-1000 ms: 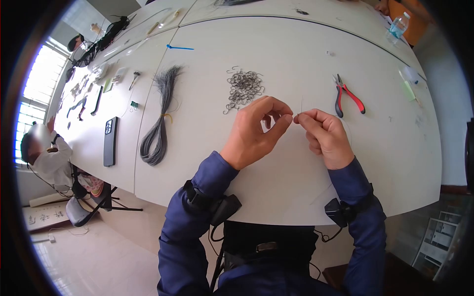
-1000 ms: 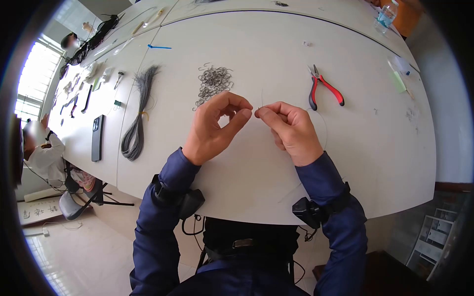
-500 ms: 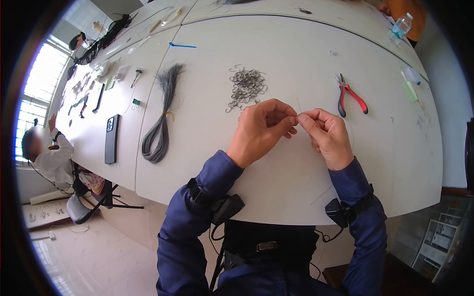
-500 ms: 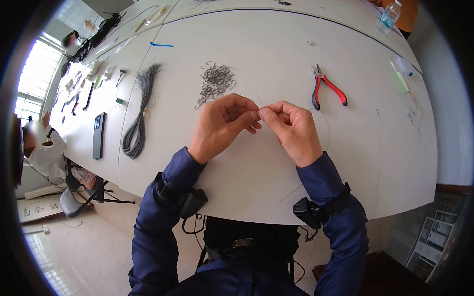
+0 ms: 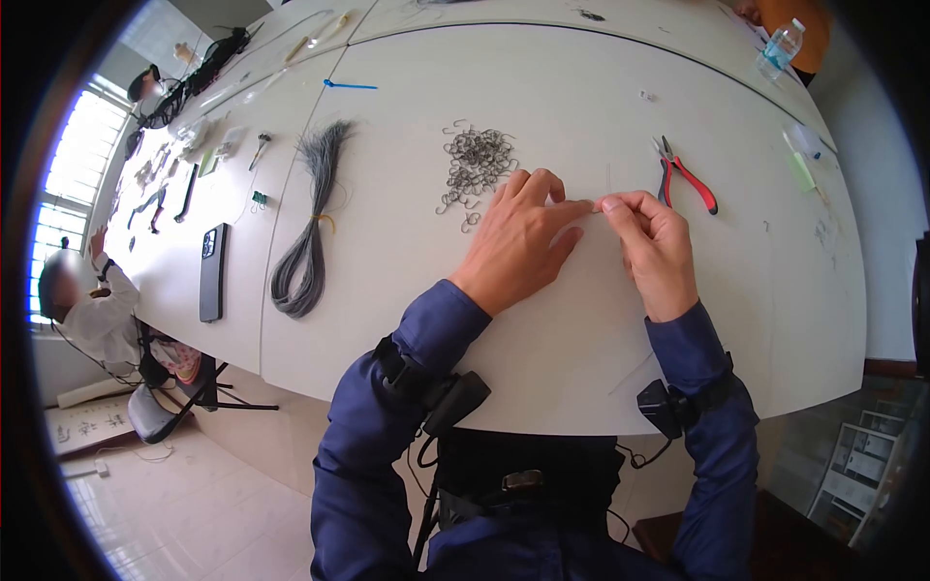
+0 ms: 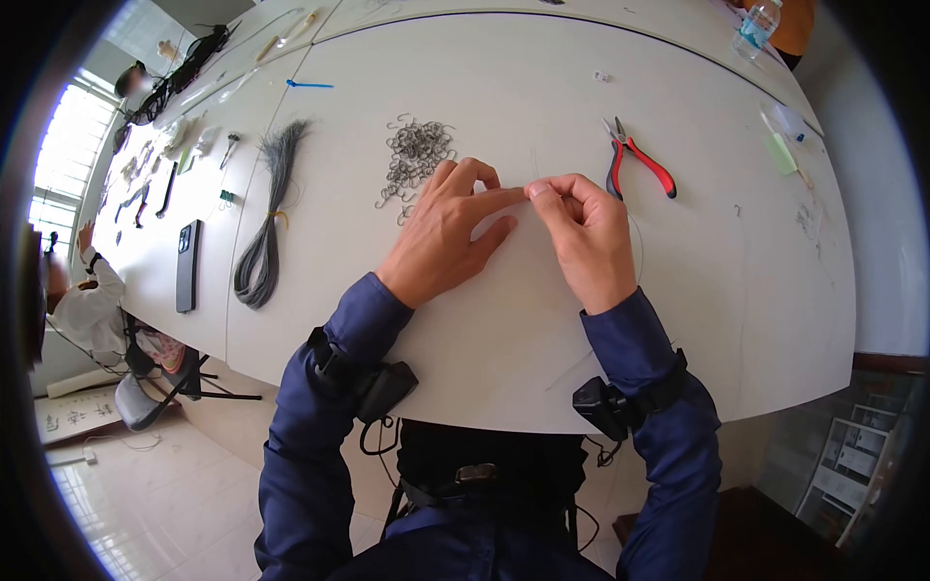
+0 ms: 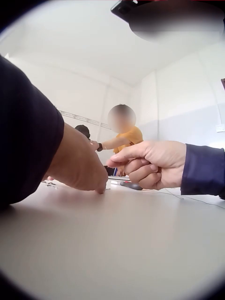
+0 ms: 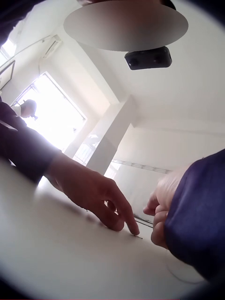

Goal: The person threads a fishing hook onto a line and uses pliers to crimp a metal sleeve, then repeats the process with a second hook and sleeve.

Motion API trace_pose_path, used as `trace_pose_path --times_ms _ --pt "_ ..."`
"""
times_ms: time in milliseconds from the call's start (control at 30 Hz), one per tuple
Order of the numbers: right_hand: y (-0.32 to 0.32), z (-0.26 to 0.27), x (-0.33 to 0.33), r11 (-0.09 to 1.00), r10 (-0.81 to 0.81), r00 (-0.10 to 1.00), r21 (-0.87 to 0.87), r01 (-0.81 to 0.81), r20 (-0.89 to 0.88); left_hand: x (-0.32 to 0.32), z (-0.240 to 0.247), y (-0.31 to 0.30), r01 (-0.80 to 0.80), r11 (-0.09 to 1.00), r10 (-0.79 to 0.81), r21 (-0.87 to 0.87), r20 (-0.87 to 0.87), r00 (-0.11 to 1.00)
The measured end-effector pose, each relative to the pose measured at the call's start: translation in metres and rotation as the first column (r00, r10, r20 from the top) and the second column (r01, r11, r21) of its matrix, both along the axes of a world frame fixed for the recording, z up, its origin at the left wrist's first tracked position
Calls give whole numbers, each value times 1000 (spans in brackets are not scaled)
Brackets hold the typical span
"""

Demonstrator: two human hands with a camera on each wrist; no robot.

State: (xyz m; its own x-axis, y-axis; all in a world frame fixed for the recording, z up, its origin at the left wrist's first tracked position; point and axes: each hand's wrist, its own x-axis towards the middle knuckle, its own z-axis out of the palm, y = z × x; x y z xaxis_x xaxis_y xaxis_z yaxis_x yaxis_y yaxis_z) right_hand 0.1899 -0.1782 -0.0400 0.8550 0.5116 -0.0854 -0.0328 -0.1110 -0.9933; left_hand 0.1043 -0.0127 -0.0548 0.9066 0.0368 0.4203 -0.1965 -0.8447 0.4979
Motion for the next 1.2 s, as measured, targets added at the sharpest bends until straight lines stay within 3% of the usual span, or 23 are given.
trace_pose_path --times_ms 267,467,667,967,1067,1200 --pt "-5 -14 13 972 3 974 -231 51 227 5 -6 2 3 1000 -2 -11 71 997" --pt "-3 -16 11 982 34 976 -190 8 216 8 -9 -4 0 1000 1 -21 77 997" --pt "-10 -14 8 946 115 957 -325 -23 265 4 -5 -5 -5 999 9 -47 71 997" --pt "-8 -15 6 973 151 982 -192 -128 110 4 -6 -8 -22 997 25 -72 36 999" --pt "-12 3 8 897 173 979 -428 -110 111 4 -6 -8 -25 996 28 -83 35 999" --pt "-14 -9 10 936 199 970 -319 -147 137 3 -7 -10 -35 995 38 -89 23 999"
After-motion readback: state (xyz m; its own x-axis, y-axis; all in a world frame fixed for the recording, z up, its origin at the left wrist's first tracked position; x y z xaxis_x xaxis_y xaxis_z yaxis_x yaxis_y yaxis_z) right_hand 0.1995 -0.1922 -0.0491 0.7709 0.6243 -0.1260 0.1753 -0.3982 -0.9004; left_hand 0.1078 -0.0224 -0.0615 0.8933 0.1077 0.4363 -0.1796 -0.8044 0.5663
